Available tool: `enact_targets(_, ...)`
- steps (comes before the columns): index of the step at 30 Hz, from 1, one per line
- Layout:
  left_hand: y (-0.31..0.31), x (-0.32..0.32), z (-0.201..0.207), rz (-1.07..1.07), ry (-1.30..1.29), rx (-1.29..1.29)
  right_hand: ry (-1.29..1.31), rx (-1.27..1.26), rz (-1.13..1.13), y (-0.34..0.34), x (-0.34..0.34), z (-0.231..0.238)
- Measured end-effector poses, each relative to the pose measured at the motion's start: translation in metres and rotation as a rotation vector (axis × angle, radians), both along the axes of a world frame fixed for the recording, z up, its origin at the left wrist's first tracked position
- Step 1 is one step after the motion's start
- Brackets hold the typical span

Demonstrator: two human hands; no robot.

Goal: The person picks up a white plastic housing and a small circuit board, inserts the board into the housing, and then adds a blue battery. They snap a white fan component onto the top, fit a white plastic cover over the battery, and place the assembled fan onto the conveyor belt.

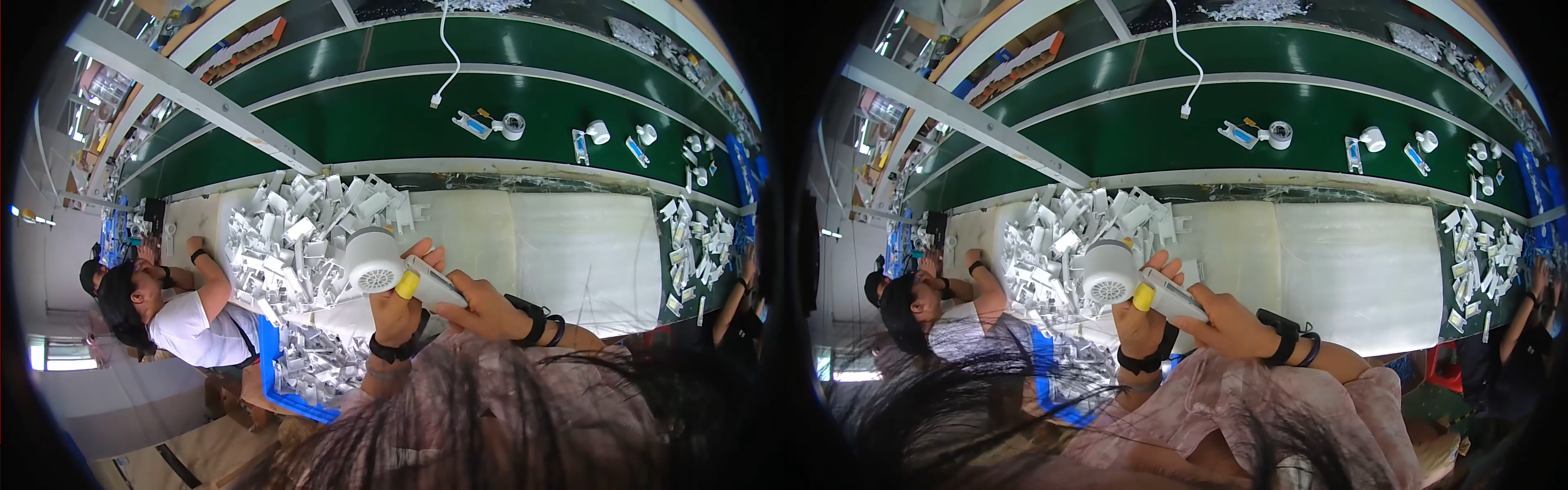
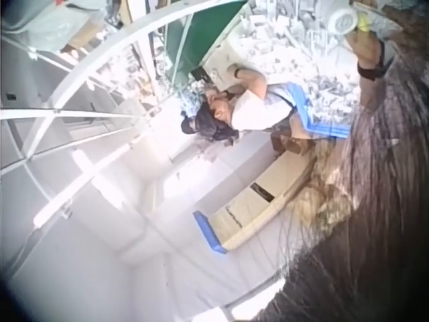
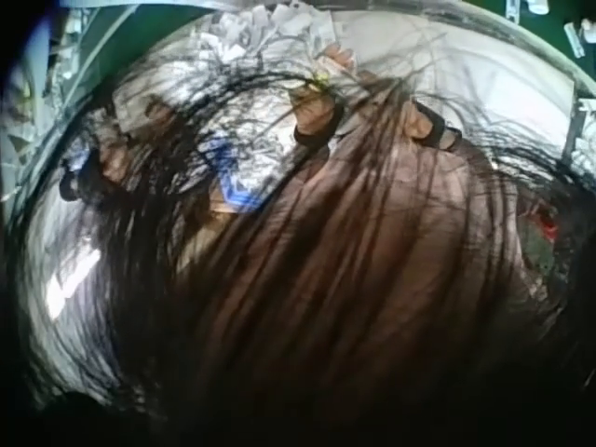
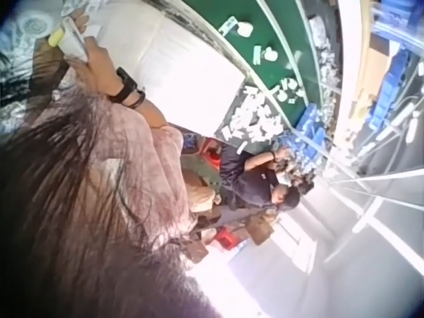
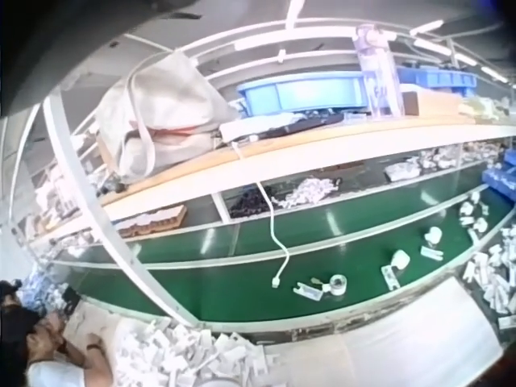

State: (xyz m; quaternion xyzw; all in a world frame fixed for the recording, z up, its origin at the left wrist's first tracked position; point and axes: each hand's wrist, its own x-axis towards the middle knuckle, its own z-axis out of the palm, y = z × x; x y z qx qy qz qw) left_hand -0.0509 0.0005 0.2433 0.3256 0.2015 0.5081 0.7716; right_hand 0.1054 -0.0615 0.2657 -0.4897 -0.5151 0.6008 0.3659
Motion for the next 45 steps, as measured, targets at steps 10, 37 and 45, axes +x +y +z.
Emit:
enact_targets(10, 0.028, 0.036, -0.007, -0.134, 0.289, -0.014, 0.555, -0.268, -0.055, 0.013, 0.014, -0.057)
enact_targets(37, 0.377, 0.12, -0.187, 0.285, 1.548, 0.399, -0.072, 0.143, -0.403, 0.098, 0.15, -0.175)
enact_targets(45, 0.381, 0.115, -0.189, 0.556, 1.598, 0.594, -1.091, 0.789, -0.564, 0.276, 0.199, -0.142)
